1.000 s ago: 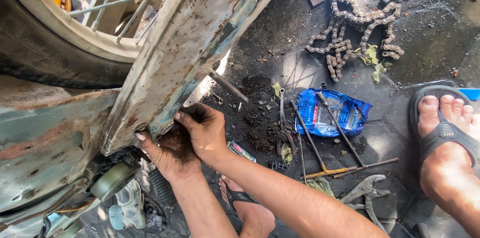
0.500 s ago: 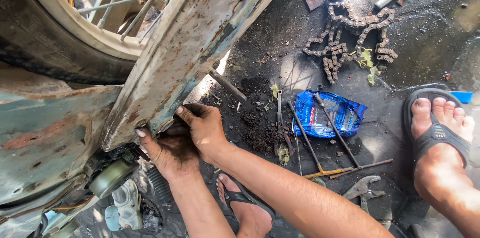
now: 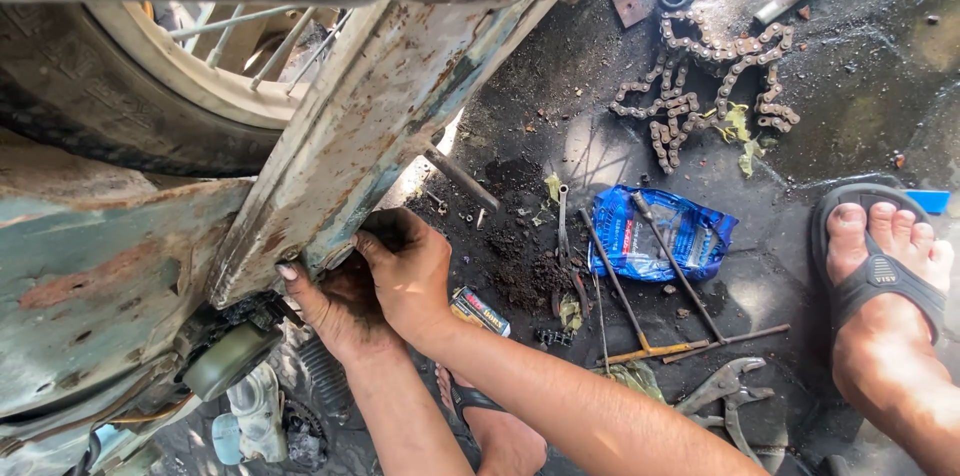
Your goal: The person works on the rear wheel and chain area of a motorcycle, using a wrench to tighten bolts and adjusting the chain tension. The person also handles a small metal part and a chain link while seated on the ground.
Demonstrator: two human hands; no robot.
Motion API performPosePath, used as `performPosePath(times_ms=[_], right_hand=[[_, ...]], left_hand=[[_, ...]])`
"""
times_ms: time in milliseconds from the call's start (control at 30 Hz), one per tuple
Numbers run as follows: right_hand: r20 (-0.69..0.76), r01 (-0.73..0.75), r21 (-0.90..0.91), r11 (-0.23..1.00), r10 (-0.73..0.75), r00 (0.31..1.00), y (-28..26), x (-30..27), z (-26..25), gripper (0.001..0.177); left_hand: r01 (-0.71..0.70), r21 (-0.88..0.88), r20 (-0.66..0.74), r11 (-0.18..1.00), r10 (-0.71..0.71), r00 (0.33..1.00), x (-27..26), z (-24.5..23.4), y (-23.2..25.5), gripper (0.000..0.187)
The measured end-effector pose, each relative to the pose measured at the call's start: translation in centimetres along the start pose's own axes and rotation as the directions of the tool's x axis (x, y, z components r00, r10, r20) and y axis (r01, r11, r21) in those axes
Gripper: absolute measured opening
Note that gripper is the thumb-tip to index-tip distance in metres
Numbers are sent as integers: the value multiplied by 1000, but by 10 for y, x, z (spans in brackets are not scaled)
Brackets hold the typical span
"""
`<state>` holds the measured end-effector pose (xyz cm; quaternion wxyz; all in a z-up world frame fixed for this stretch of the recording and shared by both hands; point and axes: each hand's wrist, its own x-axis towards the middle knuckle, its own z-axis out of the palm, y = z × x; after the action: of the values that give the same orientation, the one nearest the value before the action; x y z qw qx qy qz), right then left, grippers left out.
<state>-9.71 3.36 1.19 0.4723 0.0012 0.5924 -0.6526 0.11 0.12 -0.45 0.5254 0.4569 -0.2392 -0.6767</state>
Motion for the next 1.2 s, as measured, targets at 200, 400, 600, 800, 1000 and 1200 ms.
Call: performPosePath(times_ms=[200,400,600,800,1000,1200], right_hand=[[75,-77,292,953,57,996,27,2,6,7],[166,-192,395,899,136,977,18,11,0,10],[462,-618,529,581,413,785,20,22,-5,21],[504,-675,463,574,456,733,24,27,-11,26],[190,-386,580,718,341,921,26,4,8,18],[24,-181,344,922,184,983,12,-6,11,14]], left_hand=[[8,-2,-1,1000,-8,1000,-2,2,0,84],[71,1,-7,997,-71,997,-5,9,2,80],[88,-5,-126,996,-88,988,-1,-4,1,75],[103,-57,6,993,-103,995,-6,3,3,73],[64,-81,99,995,-56,994,-3,-4,-2,70],[13,-119,198,993,11,980,-10,-3,-6,69]])
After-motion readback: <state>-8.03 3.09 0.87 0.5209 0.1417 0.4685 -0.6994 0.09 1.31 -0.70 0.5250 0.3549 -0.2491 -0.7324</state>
